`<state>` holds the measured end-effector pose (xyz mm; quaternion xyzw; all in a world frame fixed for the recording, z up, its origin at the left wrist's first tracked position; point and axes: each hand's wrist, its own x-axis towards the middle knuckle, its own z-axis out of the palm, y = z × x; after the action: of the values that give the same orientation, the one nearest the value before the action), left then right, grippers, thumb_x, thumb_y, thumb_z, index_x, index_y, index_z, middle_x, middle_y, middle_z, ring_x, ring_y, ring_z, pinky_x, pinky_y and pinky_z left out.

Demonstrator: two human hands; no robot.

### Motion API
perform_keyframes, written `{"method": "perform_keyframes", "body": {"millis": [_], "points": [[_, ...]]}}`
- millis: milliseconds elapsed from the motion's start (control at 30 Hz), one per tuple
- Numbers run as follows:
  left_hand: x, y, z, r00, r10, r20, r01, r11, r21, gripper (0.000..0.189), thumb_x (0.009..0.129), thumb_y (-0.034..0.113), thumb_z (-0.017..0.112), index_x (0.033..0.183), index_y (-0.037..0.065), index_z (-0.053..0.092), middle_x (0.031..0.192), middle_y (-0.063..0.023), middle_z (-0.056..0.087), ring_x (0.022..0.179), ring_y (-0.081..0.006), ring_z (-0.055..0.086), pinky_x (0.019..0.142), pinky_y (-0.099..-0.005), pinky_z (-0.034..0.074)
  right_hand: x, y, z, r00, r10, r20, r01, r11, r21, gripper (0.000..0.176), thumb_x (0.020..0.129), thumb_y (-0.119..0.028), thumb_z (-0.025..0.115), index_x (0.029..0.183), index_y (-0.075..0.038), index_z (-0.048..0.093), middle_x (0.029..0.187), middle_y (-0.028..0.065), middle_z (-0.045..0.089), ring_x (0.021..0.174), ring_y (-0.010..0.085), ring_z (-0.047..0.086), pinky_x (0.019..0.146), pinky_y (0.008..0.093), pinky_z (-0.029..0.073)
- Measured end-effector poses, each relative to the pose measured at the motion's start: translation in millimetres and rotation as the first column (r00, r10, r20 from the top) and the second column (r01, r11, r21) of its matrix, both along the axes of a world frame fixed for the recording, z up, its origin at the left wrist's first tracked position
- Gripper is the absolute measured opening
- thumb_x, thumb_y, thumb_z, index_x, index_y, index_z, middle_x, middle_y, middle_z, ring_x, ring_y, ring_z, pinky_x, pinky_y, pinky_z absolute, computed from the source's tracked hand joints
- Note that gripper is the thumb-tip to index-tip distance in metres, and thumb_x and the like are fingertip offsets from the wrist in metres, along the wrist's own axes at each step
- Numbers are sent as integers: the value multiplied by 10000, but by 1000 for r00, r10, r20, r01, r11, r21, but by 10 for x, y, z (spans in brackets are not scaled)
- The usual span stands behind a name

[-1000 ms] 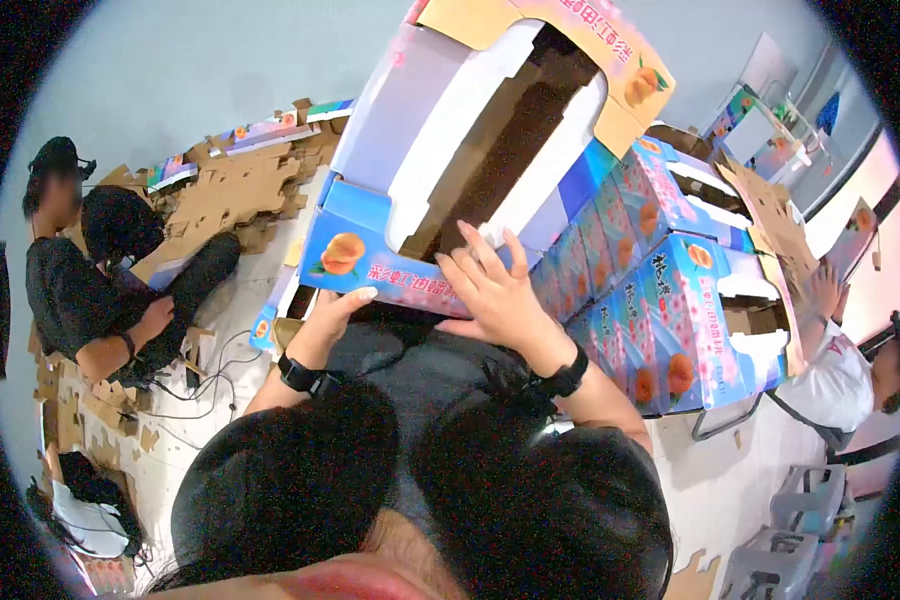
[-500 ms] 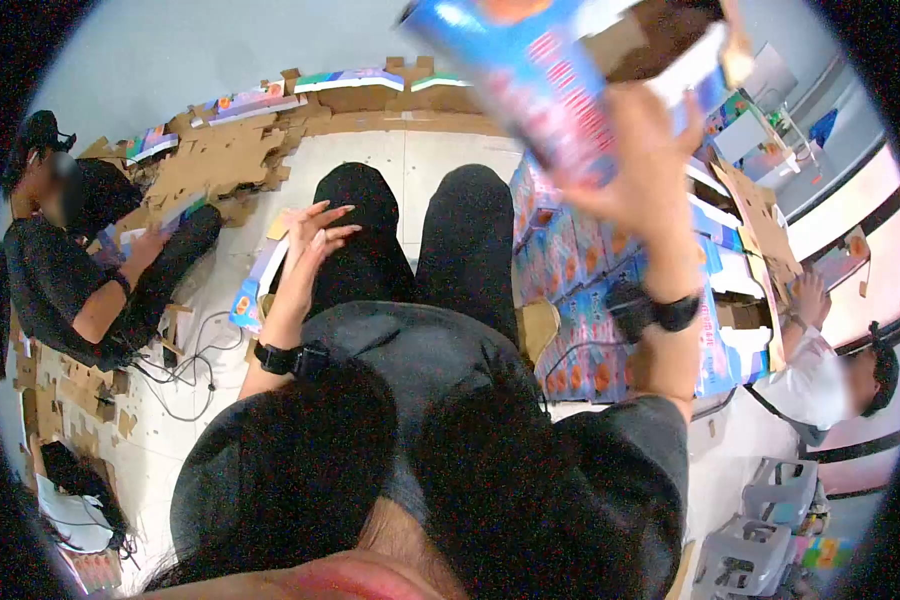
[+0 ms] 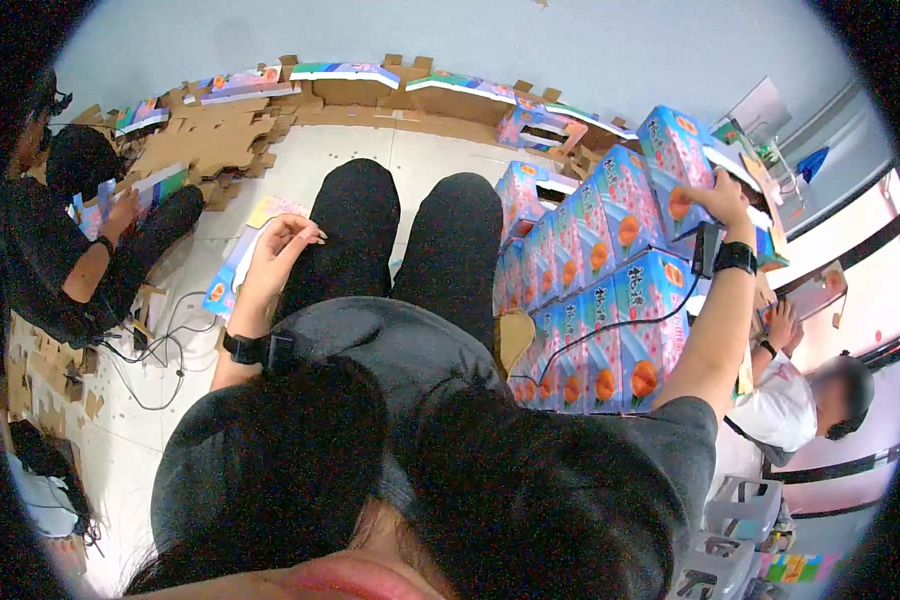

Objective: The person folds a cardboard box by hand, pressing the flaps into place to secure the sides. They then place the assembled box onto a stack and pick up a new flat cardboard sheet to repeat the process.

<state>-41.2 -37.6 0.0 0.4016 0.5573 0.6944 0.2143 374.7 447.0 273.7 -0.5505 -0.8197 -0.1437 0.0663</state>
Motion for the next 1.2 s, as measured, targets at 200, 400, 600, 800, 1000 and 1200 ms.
{"method": "perform_keyframes", "body": {"millis": [200, 400, 600, 800, 1000, 1200], "points": [[-37, -87, 64, 999, -13, 44, 13, 1000, -12, 105, 961, 108, 578, 1000, 11, 590, 943, -80, 664, 892, -148, 623, 850, -282, 489, 97, 373, -310, 949, 91, -303, -190, 930, -315, 992, 589, -507, 777, 1336, 66, 467, 1276, 223, 572, 1177, 319, 557, 990, 382, 427], [-153, -126, -38, 998, 43, 50, -44, 999, 11, 110, 954, 107, 573, 1002, 11, 597, 948, -66, 656, 903, -142, 618, 860, -281, 483, -21, 267, -280, 951, 99, -293, -201, 918, -343, 912, 632, -458, 779, 1314, 71, 486, 1232, 194, 599, 1102, 250, 589, 940, 345, 456], [-207, -180, -118, 997, 64, 41, -64, 998, 18, 151, 959, 128, 577, 1042, 3, 595, 959, -60, 651, 913, -137, 615, 852, -274, 482, -107, 99, -285, 993, 84, -85, -103, 962, -252, 904, 686, -521, 744, 1356, 19, 466, 1298, 203, 557, 1186, 309, 543, 989, 413, 424], [-399, -280, -80, 945, 261, 195, -274, 961, 41, 266, 943, 200, 620, 1146, 33, 582, 1004, -70, 670, 948, -149, 635, 867, -281, 482, -1477, -564, -674, 814, 498, 297, -577, 747, 328, 740, 808, -552, 655, 1367, -93, 496, 1415, 206, 450, 1305, 385, 420, 1065, 541, 321], [-612, -732, -50, 887, 432, 162, -406, 898, -171, 305, 930, 229, 632, 1155, 32, 578, 1063, -96, 664, 996, -166, 635, 900, -282, 460, -2813, -1852, -1688, 275, 961, -34, -931, 258, -257, 579, 818, -483, 678, 1187, -39, 625, 1215, 222, 584, 1183, 392, 508, 1036, 432, 392], [-1163, -1339, -850, 785, 616, 69, -516, 711, -477, 326, 918, 241, 637, 1145, 11, 588, 1048, -120, 690, 940, -165, 653, 798, -290, 486, -3061, -1495, -2237, 497, 866, -56, -772, 411, -484, 511, 832, -449, 673, 1087, -8, 637, 1076, 187, 641, 1052, 352, 594, 918, 417, 467]]}}
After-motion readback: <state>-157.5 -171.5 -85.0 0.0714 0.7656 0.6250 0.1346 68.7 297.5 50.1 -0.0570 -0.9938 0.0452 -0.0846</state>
